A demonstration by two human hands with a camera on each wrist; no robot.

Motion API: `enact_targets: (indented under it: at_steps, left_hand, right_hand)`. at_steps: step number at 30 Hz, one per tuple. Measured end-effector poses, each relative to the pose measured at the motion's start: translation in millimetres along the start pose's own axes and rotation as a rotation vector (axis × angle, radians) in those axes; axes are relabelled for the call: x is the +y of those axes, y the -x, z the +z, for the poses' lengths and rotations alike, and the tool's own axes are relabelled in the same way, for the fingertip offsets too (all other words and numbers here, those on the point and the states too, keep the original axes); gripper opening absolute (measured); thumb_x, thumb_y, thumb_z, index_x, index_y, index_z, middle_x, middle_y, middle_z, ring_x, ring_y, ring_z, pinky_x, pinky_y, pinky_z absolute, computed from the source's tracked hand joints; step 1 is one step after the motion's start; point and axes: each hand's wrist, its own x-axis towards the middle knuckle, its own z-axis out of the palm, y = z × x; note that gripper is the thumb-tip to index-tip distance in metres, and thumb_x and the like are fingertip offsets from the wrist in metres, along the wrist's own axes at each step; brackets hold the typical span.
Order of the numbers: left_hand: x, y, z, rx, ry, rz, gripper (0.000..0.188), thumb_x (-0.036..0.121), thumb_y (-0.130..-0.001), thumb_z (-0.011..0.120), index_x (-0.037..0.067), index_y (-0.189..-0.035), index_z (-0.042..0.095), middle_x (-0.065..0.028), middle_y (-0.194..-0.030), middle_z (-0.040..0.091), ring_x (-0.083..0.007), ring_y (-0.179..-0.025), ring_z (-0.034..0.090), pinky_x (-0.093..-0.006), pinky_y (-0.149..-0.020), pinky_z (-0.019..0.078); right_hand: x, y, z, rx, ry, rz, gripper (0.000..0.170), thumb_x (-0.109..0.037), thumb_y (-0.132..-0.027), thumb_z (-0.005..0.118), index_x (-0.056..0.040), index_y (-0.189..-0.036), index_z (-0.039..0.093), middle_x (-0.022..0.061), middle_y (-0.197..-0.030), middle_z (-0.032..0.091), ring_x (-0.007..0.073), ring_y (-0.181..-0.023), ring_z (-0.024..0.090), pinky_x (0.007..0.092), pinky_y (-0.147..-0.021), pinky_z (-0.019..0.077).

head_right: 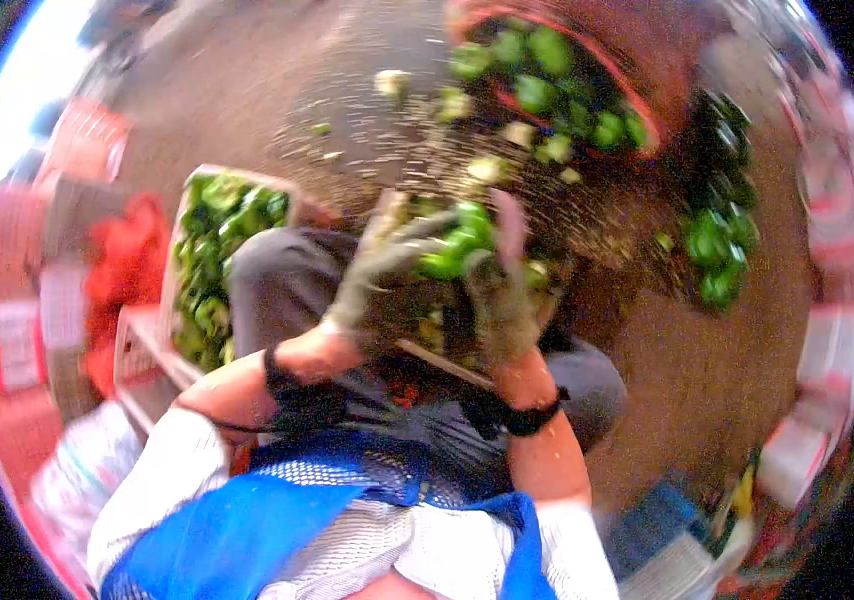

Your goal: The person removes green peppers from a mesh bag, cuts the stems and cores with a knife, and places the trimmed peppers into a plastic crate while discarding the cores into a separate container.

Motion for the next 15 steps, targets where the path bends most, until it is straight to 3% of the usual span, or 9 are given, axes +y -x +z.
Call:
enact_targets:
  at_steps: [2, 4, 5, 7, 9, 11, 12, 13, 15]
  left_hand:
    - [6, 19, 3, 0.129, 0.208, 0.029, 0.048, -0.007, -0.078, 0.069, 0.004, -0.123, 0.059, -0.0136, -0.138, 0.053, -0.0249, -0.124, 0.051, -0.0352, -0.102, 0.0431]
    - [22, 42, -18, 0.149, 0.009, 0.135, 0.041, -0.004, -0.08, 0.066, 0.003, -0.121, 0.059, -0.013, -0.131, 0.057, -0.0241, -0.118, 0.055, -0.0337, -0.1, 0.0441]
    - [29, 53, -29, 0.167, -0.09, 0.187, 0.038, -0.003, -0.082, 0.065, 0.002, -0.119, 0.059, -0.0127, -0.128, 0.059, -0.0237, -0.116, 0.057, -0.033, -0.099, 0.0447]
    - [60, 86, -57, 0.254, -0.399, 0.336, 0.033, 0.0, -0.081, 0.067, 0.001, -0.113, 0.06, -0.0137, -0.117, 0.061, -0.0243, -0.106, 0.059, -0.0333, -0.09, 0.0472]
    - [82, 123, -107, 0.536, -0.85, 0.471, 0.027, 0.002, -0.081, 0.068, 0.0, -0.107, 0.062, -0.0148, -0.107, 0.063, -0.025, -0.097, 0.062, -0.0336, -0.082, 0.0496]
    - [59, 167, -184, 0.866, -1.437, 0.272, 0.025, 0.01, -0.083, 0.072, 0.001, -0.104, 0.064, -0.0151, -0.092, 0.065, -0.0294, -0.091, 0.063, -0.0364, -0.079, 0.0494]
    - [54, 182, -214, 0.921, -1.487, 0.034, 0.026, 0.02, -0.085, 0.071, 0.002, -0.102, 0.064, -0.0175, -0.087, 0.065, -0.0337, -0.086, 0.063, -0.0392, -0.077, 0.0483]
    - [53, 187, -217, 0.997, -1.39, -0.066, 0.033, 0.031, -0.087, 0.069, 0.003, -0.103, 0.064, -0.0206, -0.09, 0.064, -0.0381, -0.085, 0.062, -0.0422, -0.076, 0.0469]
    - [30, 178, -244, 1.033, -1.281, -0.255, 0.037, 0.034, -0.087, 0.069, 0.002, -0.104, 0.063, -0.0219, -0.094, 0.065, -0.0397, -0.087, 0.061, -0.0433, -0.078, 0.0472]
  right_hand:
    - [-14, 4, 24, -0.051, -0.147, -0.074, 0.085, -0.055, -0.091, 0.06, -0.0035, -0.149, 0.026, 0.0086, -0.145, 0.036, 0.0196, -0.125, 0.043, 0.0338, -0.104, 0.0387]
    - [-28, 11, 49, -0.045, -0.209, 0.114, 0.079, -0.056, -0.093, 0.054, -0.003, -0.147, 0.032, 0.0127, -0.131, 0.055, 0.0221, -0.113, 0.058, 0.0344, -0.093, 0.051]
    - [-32, 17, 56, -0.06, -0.137, 0.102, 0.086, -0.056, -0.093, 0.055, -0.0071, -0.15, 0.013, 0.0164, -0.132, 0.053, 0.0239, -0.111, 0.059, 0.0291, -0.072, 0.0517]
    - [-31, 30, 53, -0.064, -0.071, 0.144, 0.087, -0.054, -0.094, 0.055, -0.009, -0.151, 0.007, 0.0203, -0.128, 0.055, 0.0196, -0.089, 0.057, 0.0226, -0.047, 0.0476]
    - [-22, 35, 44, -0.041, -0.082, 0.251, 0.071, -0.052, -0.096, 0.053, -0.0054, -0.145, 0.03, 0.0203, -0.117, 0.062, 0.0102, -0.057, 0.051, 0.0213, -0.039, 0.0403]
    - [-20, 41, 48, 0.024, -0.091, 0.348, 0.062, -0.05, -0.096, 0.054, -0.0035, -0.137, 0.046, 0.0193, -0.107, 0.066, 0.006, -0.04, 0.042, 0.0212, -0.036, 0.0379]
    - [-21, 44, 50, 0.07, -0.093, 0.393, 0.058, -0.049, -0.096, 0.054, -0.003, -0.133, 0.051, 0.0186, -0.103, 0.067, 0.0052, -0.035, 0.037, 0.0215, -0.036, 0.0378]
    - [-18, 45, 48, 0.057, -0.126, 0.392, 0.055, -0.045, -0.096, 0.056, -0.003, -0.133, 0.051, 0.0175, -0.1, 0.068, 0.0069, -0.038, 0.041, 0.0235, -0.036, 0.0388]
    - [-17, 46, 52, 0.052, -0.037, 0.411, 0.054, -0.043, -0.097, 0.057, -0.003, -0.132, 0.051, 0.0172, -0.099, 0.068, 0.0074, -0.037, 0.041, 0.0238, -0.036, 0.039]
